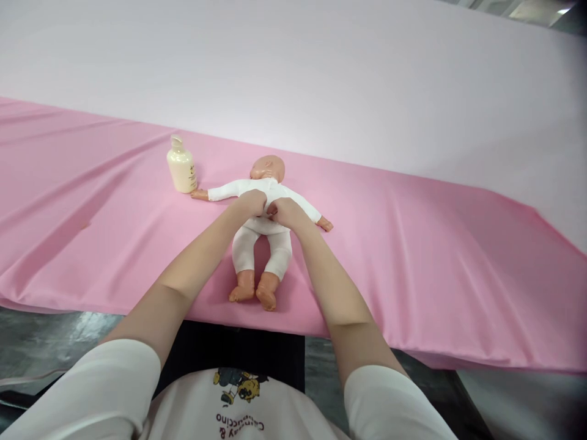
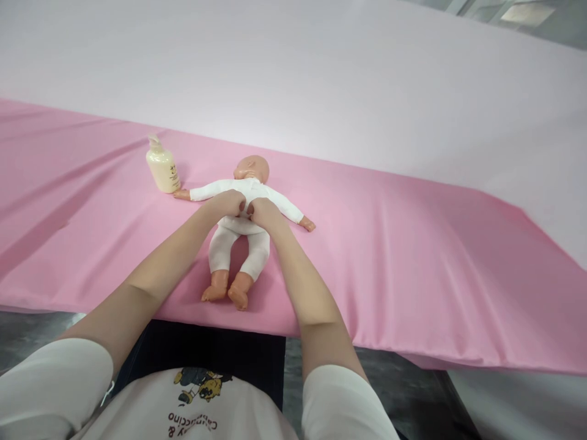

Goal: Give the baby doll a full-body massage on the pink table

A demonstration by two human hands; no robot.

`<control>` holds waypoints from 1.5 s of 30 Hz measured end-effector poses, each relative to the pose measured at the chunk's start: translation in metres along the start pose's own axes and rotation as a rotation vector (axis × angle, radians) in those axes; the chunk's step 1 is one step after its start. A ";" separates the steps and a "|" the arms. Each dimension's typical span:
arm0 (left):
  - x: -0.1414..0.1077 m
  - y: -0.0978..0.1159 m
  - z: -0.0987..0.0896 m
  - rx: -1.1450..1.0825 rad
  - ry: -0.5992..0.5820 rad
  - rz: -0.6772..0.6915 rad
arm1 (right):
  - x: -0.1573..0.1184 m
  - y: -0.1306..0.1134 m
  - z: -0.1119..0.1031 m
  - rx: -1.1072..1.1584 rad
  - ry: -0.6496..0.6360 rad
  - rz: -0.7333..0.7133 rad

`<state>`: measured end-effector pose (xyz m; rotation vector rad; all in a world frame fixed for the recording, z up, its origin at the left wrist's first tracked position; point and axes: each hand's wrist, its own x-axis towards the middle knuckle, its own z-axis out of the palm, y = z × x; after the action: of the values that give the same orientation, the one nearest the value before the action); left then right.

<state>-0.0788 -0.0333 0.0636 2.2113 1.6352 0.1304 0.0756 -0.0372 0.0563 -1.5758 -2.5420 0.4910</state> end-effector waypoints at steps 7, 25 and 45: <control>-0.016 0.005 -0.014 0.108 0.156 -0.053 | 0.011 0.016 0.002 0.071 0.223 -0.093; 0.015 -0.026 0.016 0.028 0.338 -0.034 | 0.043 0.045 0.033 0.196 0.405 -0.170; 0.033 -0.058 0.041 0.028 0.608 0.120 | 0.055 0.058 0.046 0.171 0.387 -0.197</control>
<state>-0.1079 0.0020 0.0002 2.4365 1.7857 0.8921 0.0882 0.0254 -0.0102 -1.2090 -2.2619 0.3322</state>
